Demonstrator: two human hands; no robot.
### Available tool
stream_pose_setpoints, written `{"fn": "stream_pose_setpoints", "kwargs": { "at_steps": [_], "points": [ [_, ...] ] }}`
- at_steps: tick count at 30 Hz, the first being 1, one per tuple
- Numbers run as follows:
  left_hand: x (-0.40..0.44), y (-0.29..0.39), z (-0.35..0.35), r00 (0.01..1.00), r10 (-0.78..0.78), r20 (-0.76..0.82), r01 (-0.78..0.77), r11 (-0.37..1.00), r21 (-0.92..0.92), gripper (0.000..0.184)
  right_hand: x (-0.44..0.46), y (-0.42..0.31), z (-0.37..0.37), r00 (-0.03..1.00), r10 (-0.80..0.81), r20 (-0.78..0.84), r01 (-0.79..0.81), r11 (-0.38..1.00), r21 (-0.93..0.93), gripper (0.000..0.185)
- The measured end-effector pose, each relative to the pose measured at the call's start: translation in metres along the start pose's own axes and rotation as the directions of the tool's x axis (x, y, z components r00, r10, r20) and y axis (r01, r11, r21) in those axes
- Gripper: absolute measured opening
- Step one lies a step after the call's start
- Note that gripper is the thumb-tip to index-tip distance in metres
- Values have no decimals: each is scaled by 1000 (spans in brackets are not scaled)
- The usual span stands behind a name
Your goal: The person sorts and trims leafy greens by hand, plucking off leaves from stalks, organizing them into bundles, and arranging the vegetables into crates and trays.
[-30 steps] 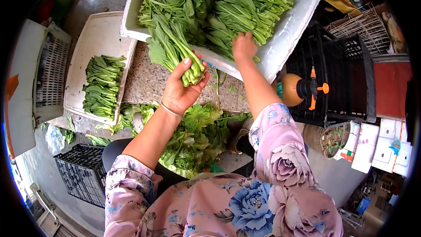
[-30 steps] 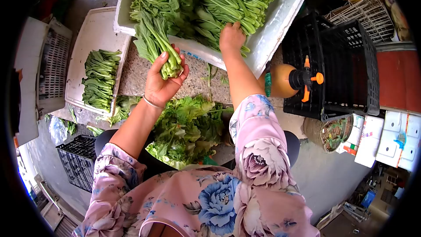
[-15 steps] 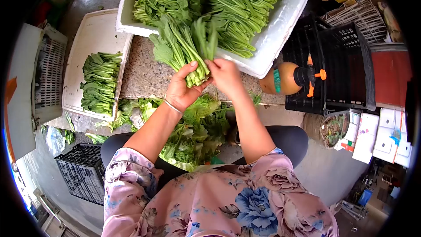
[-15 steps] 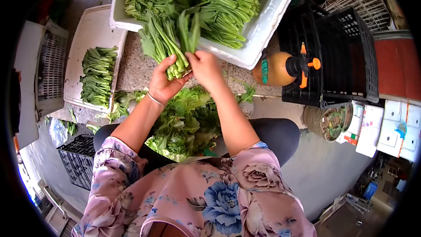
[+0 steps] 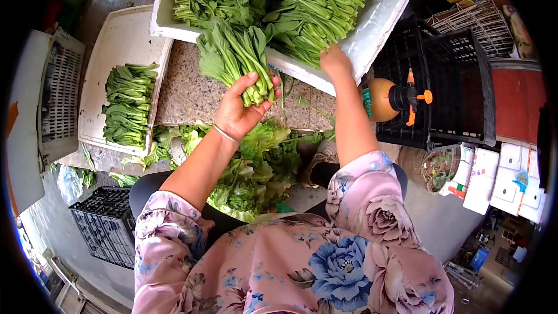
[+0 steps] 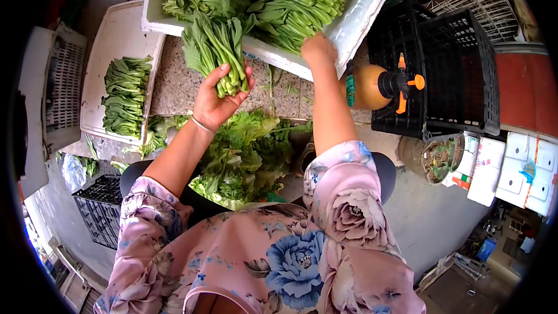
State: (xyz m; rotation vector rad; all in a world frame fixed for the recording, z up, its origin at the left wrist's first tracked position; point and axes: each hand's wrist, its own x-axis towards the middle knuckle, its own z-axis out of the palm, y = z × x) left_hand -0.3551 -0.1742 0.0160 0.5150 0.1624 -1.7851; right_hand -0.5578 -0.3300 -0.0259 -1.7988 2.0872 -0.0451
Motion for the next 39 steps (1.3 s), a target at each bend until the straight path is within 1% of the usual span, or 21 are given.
{"fn": "stream_pose_setpoints", "kwargs": {
  "at_steps": [5, 7, 8, 10, 11, 13, 17, 20, 22, 23, 25, 26, 27, 29, 30, 31, 33, 34, 35, 37, 39],
  "points": [
    [-1, 2, 4, 1000, 13, -8, -13, 1000, -18, 23, 3, -14, 2, 988, 102, 117, -100, 995, -18, 66],
    [-2, 2, 4, 1000, 9, -4, -9, 1000, -13, 23, -12, -29, -16, 969, 80, 235, -57, 993, -104, 80],
    [-2, 2, 4, 1000, 10, -12, -10, 1000, -8, 23, -15, -33, -22, 968, 81, 236, -58, 993, -104, 80],
    [-3, 3, 3, 1000, 14, -19, -14, 1000, -8, 23, -16, -36, -27, 942, -32, 333, 100, 977, -191, 91],
    [-4, 3, 3, 1000, 10, -11, -10, 1000, -4, 28, -13, -31, -23, 942, -33, 333, 102, 976, -192, 91],
    [-4, 6, 4, 1000, 12, 0, -12, 1000, 0, 33, 3, -17, -11, 940, -167, 298, 205, 974, -99, 94],
    [-4, 5, 5, 1000, 24, -17, -24, 1000, -8, 31, 13, -22, -12, 912, -134, 389, 197, 972, -129, 95],
    [-4, 6, 4, 1000, 16, -18, -16, 1000, -15, 29, 17, -24, -12, 866, -196, 460, 273, 956, -106, 92],
    [-4, 6, 5, 1000, 15, -11, -15, 1000, -11, 28, 28, -22, -13, 824, -234, 516, 341, 932, -120, 76],
    [-4, 7, 6, 1000, 19, -13, -19, 1000, -11, 28, 33, -20, -15, 822, -238, 517, 345, 931, -119, 76],
    [-4, 7, 7, 999, 20, -30, -20, 1000, -6, 28, 31, -25, -28, 708, -128, 695, 18, 986, 164, 57],
    [-5, 8, 7, 1000, 21, -17, -22, 1000, -7, 28, 22, -27, -40, 685, -135, 716, -162, 930, 330, 42],
    [-4, 8, 7, 1000, 22, -15, -22, 1000, -11, 28, 20, -25, -45, 686, -133, 716, -160, 932, 327, 42],
    [-3, 8, 8, 1000, 14, -6, -14, 1000, -2, 27, 18, -20, -59, 605, -311, 733, -372, 703, 606, 46],
    [-3, 8, 8, 1000, 11, 1, -11, 1000, -4, 27, 18, -14, -61, 516, -453, 727, -465, 565, 682, 49],
    [-2, 7, 8, 1000, 10, -17, -10, 1000, -4, 27, 16, -10, -58, 522, -449, 725, -462, 566, 683, 49],
    [-3, 5, 10, 999, 9, -33, -9, 1000, -3, 27, 5, -8, -47, 587, -683, 435, -511, 104, 853, 48],
    [-4, 5, 12, 1000, 14, -27, -15, 1000, -8, 22, 2, -12, -44, 535, -768, 352, -521, 27, 853, 47],
    [-5, 5, 14, 999, 21, -24, -21, 1000, -13, 19, -2, -17, -40, 533, -770, 350, -522, 26, 852, 47],
    [-7, 5, 14, 1000, 23, -14, -23, 1000, -12, 19, -10, -29, -34, 693, -639, 335, -548, -164, 820, 42],
    [-8, 7, 14, 1000, 28, -2, -28, 999, -14, 19, -13, -39, -37, 686, -665, 295, -551, -211, 807, 34]
  ]
}}
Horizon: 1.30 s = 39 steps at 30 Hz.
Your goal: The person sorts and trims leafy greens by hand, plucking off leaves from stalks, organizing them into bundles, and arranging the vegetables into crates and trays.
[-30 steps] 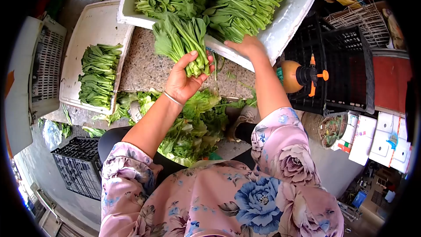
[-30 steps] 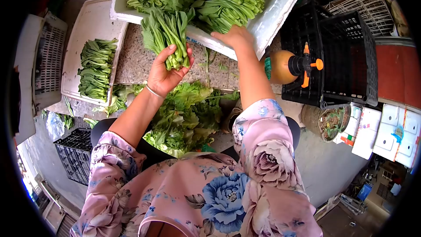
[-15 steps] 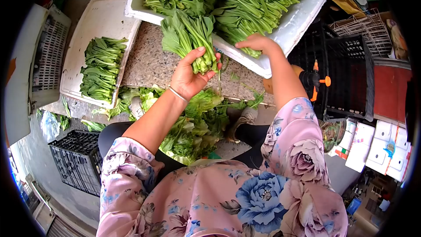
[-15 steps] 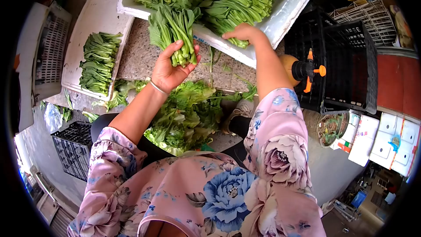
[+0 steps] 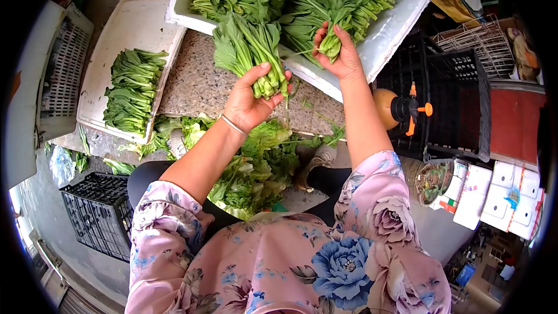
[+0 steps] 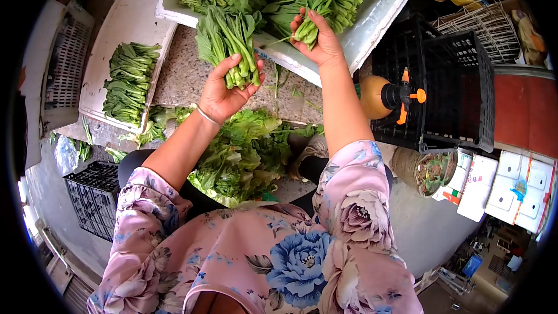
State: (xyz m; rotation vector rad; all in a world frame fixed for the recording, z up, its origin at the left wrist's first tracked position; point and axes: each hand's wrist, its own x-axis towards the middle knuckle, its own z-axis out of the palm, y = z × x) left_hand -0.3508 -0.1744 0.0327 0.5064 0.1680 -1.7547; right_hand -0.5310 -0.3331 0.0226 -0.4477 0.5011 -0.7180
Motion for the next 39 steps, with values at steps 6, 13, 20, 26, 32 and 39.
{"fn": "stream_pose_setpoints", "kwargs": {
  "at_steps": [6, 13, 20, 26, 32, 39],
  "points": [
    [2, 4, -5, 1000, -6, 28, 6, 1000, 20, 29, 8, 16, -9, 950, -236, -206, 68, 796, -601, 25],
    [3, 5, -8, 999, -24, -36, 26, 998, 58, 19, 8, 30, -17, 919, -297, -258, -8, 643, -766, 31],
    [8, 1, -18, 997, -40, -68, 47, 993, 109, 21, 11, 37, -36, 849, -333, -411, -280, 376, -883, 20],
    [1, -3, -15, 991, -9, -135, 27, 992, 126, 31, -26, 38, 56, 891, -117, -438, -310, 547, -778, 22],
    [-13, 11, -11, 994, 64, -85, -60, 997, 54, 17, -29, 92, 123, 915, -225, -335, -214, 436, -874, 38],
    [-64, 114, -5, 856, 366, -365, -300, 927, 225, 15, 46, 144, 195, 996, -1, -84, -78, 369, -926, 46]
  ]
}}
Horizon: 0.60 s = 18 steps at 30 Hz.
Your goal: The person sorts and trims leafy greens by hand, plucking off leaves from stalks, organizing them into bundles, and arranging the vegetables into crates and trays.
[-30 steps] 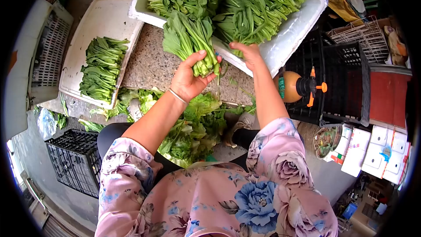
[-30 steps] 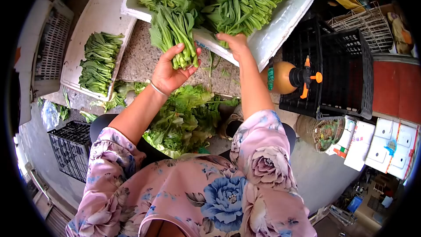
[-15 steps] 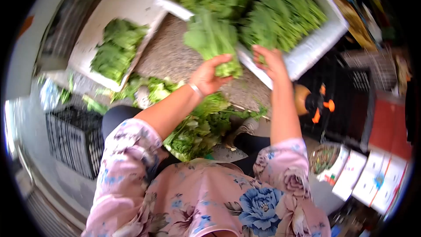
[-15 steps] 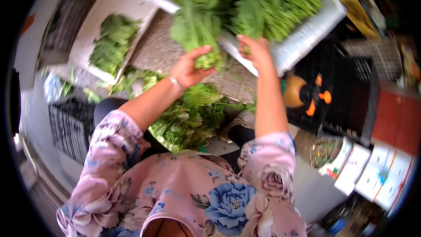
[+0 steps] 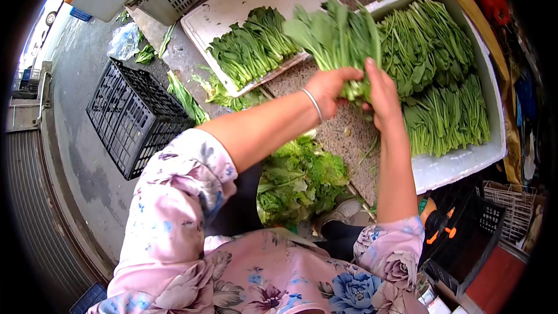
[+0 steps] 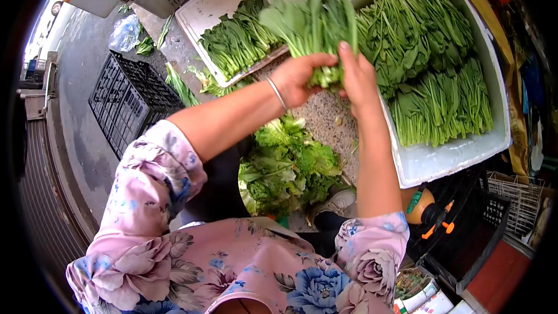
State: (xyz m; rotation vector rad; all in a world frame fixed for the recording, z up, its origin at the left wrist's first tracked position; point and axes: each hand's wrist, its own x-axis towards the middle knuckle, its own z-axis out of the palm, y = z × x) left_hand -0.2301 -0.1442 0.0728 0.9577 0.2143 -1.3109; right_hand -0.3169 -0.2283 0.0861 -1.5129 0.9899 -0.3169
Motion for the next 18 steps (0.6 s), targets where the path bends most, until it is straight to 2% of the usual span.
{"fn": "stream_pose_setpoints", "kwargs": {
  "at_steps": [3, 5, 7, 8, 9, 11, 12, 14, 15, 18],
  "points": [
    [40, 54, -28, 986, 153, -66, -149, 987, 68, 13, 60, -18, 47, 990, -72, 117, 68, 997, 40, 44],
    [67, 79, -47, 976, 211, -43, -212, 977, -4, 11, 108, -18, 73, 982, -79, 171, 85, 996, -28, 46],
    [110, 96, -71, 958, 266, -105, -262, 964, 47, 10, 167, 0, 99, 960, -242, 139, 262, 953, -152, 55],
    [134, 97, -82, 946, 296, -131, -298, 954, 2, 13, 190, 8, 107, 967, -214, 136, 244, 933, -266, 64],
    [156, 102, -93, 939, 300, -167, -297, 954, 43, 14, 217, 23, 118, 946, -289, 150, 322, 900, -294, 69],
    [193, 95, -108, 937, 258, -236, -255, 966, 43, 28, 247, 46, 125, 965, -211, 157, 252, 913, -322, 70],
    [212, 92, -115, 937, 253, -240, -247, 967, 54, 28, 261, 59, 131, 967, -204, 152, 243, 918, -312, 70],
    [245, 77, -127, 826, 128, -548, -73, 990, 122, 45, 279, 89, 139, 985, 36, 169, 31, 926, -375, 69],
    [245, 74, -124, 822, 120, -557, -56, 990, 130, 45, 285, 97, 140, 984, 52, 169, 13, 931, -366, 69],
    [236, 71, -106, 816, 151, -558, -78, 985, 153, 72, 292, 106, 136, 974, 68, 218, 51, 865, -499, 64]
  ]
}}
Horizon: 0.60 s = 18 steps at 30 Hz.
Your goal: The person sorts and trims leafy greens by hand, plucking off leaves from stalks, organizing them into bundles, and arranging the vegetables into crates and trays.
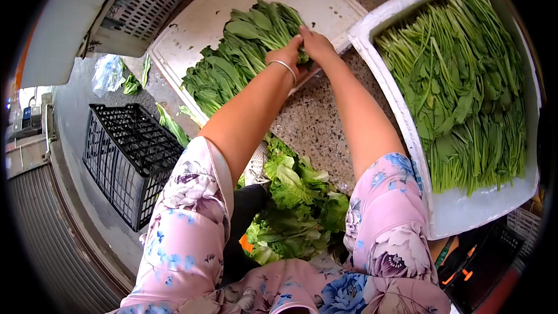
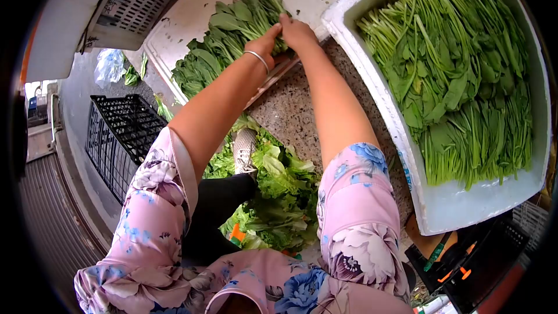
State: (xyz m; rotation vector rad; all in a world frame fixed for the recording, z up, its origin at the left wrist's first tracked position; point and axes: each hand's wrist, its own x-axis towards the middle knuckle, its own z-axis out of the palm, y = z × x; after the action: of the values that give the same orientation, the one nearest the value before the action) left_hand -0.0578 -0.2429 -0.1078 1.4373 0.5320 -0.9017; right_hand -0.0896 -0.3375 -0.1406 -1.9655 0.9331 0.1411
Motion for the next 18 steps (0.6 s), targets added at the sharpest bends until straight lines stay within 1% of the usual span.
{"fn": "stream_pose_setpoints", "kwargs": {
  "at_steps": [2, 3, 4, 5, 6, 7, 8, 9, 10, 11, 12, 13, 14, 15, 17, 18],
  "points": [
    [14, -6, 2, 996, 37, -75, -32, 997, 76, 79, -4, -4, 8, 978, -42, -204, 7, 985, -172, 59],
    [1, -3, 1, 995, 36, -96, -28, 996, 90, 77, -13, -10, 8, 971, -14, -239, -10, 995, -98, 60],
    [42, -13, -9, 978, -37, 205, 41, 999, -14, 67, 1, 0, 16, 973, -40, -227, 23, 997, -76, 57],
    [58, -12, -14, 963, -63, 263, 56, 998, 34, 59, -11, -4, 15, 962, -141, -234, 106, 982, -154, 55],
    [50, -2, -18, 898, -160, 411, 131, 986, 98, 53, -35, -14, 8, 953, 33, -300, 10, 990, 139, 52],
    [44, 4, -19, 918, -204, 339, 196, 979, 58, 47, -47, -15, 9, 908, 54, -415, -8, 994, 112, 49],
    [41, 12, -21, 905, -274, 325, 282, 959, 22, 42, -60, -14, 9, 891, 59, -451, -17, 995, 97, 47],
    [46, 14, -29, 869, -198, 454, 226, 974, -7, 38, -68, -3, 19, 786, -134, -604, 55, 987, -148, 43],
    [24, 16, -26, 937, -143, 319, 138, 990, 38, 41, -100, -4, 2, 886, -120, -448, 62, 988, -142, 40],
    [3, 23, -23, 983, -59, 177, 45, 996, 83, 44, -136, -8, -17, 956, -112, -272, 78, 988, -133, 38],
    [-4, 24, -21, 991, -42, 126, 35, 998, 56, 50, -166, 1, -23, 958, -199, -206, 162, 969, -184, 37],
    [-9, 23, -25, 987, -2, 162, -15, 994, 108, 56, -194, 8, -30, 950, -282, -132, 248, 942, -226, 36],
    [-14, 23, -29, 980, 37, 197, -69, 985, 156, 63, -224, 15, -44, 951, -310, 13, 302, 914, -271, 35],
    [-35, 25, -24, 976, 47, 213, -81, 985, 153, 63, -255, 22, -61, 931, -327, 162, 362, 880, -309, 33],
    [-91, 24, -14, 963, 91, 255, -141, 973, 182, 67, -310, 57, -83, 917, -398, 36, 393, 883, -255, 30],
    [-107, 20, -4, 960, 88, 264, -129, 982, 141, 63, -335, 72, -101, 944, -329, -31, 312, 918, -245, 27]
  ]
}}
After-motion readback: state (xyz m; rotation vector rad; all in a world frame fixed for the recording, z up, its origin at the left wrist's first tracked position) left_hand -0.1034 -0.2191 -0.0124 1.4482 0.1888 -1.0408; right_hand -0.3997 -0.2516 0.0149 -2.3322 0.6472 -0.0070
